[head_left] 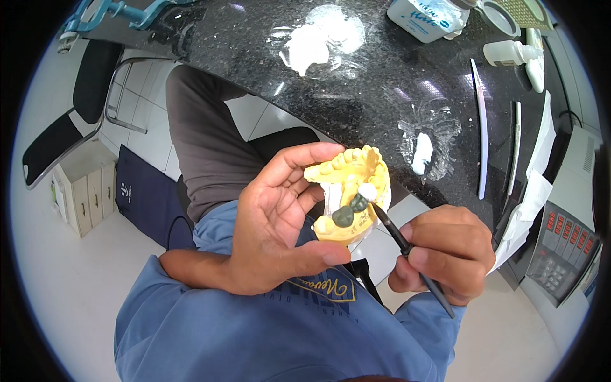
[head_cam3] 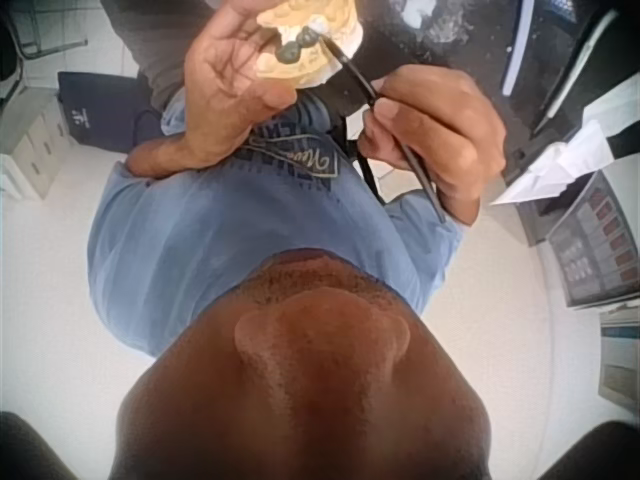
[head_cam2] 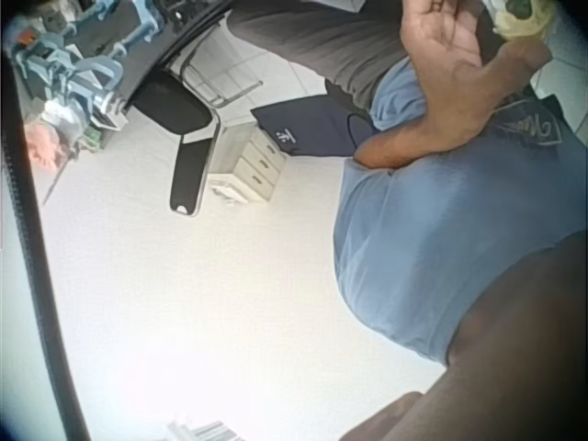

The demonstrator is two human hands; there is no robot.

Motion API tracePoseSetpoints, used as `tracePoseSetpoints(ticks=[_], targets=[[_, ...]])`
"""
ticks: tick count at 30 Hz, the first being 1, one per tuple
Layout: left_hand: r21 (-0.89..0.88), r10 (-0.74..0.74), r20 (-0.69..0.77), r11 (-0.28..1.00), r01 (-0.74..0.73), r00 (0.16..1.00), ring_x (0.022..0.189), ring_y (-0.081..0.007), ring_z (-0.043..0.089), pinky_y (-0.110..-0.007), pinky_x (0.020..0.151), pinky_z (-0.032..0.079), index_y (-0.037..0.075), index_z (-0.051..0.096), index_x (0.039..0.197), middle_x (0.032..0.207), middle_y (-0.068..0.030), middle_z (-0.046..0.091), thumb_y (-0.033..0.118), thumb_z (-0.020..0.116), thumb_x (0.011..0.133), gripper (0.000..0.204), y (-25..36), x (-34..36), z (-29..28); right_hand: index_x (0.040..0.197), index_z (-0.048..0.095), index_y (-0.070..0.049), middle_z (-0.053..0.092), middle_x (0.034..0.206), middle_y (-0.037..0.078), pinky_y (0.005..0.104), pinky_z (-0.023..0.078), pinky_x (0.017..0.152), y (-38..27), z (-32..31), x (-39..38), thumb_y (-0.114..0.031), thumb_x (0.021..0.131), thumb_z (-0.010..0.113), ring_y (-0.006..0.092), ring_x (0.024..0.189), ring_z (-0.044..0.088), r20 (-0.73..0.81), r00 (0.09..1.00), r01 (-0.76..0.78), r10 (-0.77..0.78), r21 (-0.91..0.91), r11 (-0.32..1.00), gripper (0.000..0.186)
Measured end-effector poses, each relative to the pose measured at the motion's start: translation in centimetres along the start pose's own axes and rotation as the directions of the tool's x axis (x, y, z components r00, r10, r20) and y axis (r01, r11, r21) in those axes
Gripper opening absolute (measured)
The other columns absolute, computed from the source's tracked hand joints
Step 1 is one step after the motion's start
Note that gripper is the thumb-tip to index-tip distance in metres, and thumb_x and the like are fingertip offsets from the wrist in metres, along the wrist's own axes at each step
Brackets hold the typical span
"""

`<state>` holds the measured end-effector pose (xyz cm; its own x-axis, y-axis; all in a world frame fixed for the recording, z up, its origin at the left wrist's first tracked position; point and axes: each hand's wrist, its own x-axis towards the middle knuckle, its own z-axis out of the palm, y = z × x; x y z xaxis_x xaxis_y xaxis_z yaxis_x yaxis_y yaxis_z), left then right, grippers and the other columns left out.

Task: The person applies a white substance to a dental model using a fine brush and a small metal tool, then wipes the model with a white paper cloth.

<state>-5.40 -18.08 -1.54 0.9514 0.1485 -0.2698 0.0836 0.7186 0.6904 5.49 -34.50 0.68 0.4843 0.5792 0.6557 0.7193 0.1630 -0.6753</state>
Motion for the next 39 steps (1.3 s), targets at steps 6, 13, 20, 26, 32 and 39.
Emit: tracePoseSetpoints(ticks=[6,13,20,26,32,39], targets=[[-0.006,0.01,-0.015,1.0,-0.01,1.0,0.121,-0.0197,0.047,-0.034,0.106,0.035,-0.005,0.035,0.131,0.127,-0.0144,0.047,0.006,0.084,0.063,0.084,-0.12,-0.05,0.09,0.081,0.059,-0.001,0.062,0.071,0.012,0.0245,0.052,0.04,0.08,0.16,0.08,-0.008,0.073,0.075,0.018,0.055,0.062,0.002,1.0,0.001,-0.001,-0.01,1.0,0.02],[-0.006,-0.013,-0.023,1.0,0.013,1.0,0.122,-0.0199,0.047,-0.034,0.106,0.034,-0.005,0.035,0.131,0.127,-0.0142,0.048,0.006,0.085,0.063,0.085,-0.09,-0.06,0.11,0.081,0.059,-0.001,0.062,0.072,0.011,0.0248,0.052,0.041,0.06,-0.02,0.05,-0.008,0.073,0.075,0.0181,0.056,0.062,0.013,1.0,-0.004,0.004,-0.011,1.0,0.019],[-0.012,0.001,-0.004,1.0,-0.001,1.0,0.122,-0.0199,0.046,-0.034,0.106,0.034,-0.006,0.035,0.131,0.127,-0.0146,0.047,0.006,0.085,0.063,0.086,-0.05,0.02,-0.02,0.082,0.059,-0.001,0.062,0.073,0.011,0.0248,0.052,0.042,-0.01,0.02,0.12,-0.009,0.075,0.074,0.0181,0.057,0.062,0.009,1.0,-0.005,0.006,-0.02,1.0,0.019],[-0.004,-0.002,-0.006,1.0,0.002,1.0,0.121,-0.0194,0.047,-0.033,0.106,0.034,-0.006,0.035,0.131,0.127,-0.0142,0.047,0.007,0.085,0.063,0.086,-0.05,0.04,0.02,0.082,0.06,0.0,0.062,0.072,0.012,0.0247,0.052,0.041,0.09,-0.02,0.28,-0.008,0.073,0.075,0.0181,0.057,0.062,0.024,1.0,-0.007,0.008,-0.014,1.0,0.02],[0.002,-0.02,-0.022,1.0,0.02,1.0,0.121,-0.0187,0.047,-0.033,0.105,0.034,-0.005,0.035,0.131,0.127,-0.0138,0.047,0.009,0.087,0.062,0.087,0.05,-0.01,0.08,0.081,0.06,0.0,0.062,0.072,0.012,0.0249,0.052,0.041,0.12,0.07,0.2,-0.008,0.072,0.076,0.0183,0.056,0.062,-0.001,1.0,-0.001,0.001,-0.011,1.0,0.02],[-0.013,-0.022,-0.016,1.0,0.022,1.0,0.121,-0.0193,0.047,-0.033,0.106,0.034,-0.005,0.035,0.132,0.126,-0.0143,0.048,0.008,0.085,0.063,0.086,0.1,-0.01,0.07,0.082,0.059,0.0,0.062,0.073,0.012,0.0245,0.052,0.042,0.0,-0.21,0.05,-0.008,0.074,0.075,0.0181,0.057,0.062,-0.007,1.0,-0.013,0.013,0.005,1.0,0.019]])
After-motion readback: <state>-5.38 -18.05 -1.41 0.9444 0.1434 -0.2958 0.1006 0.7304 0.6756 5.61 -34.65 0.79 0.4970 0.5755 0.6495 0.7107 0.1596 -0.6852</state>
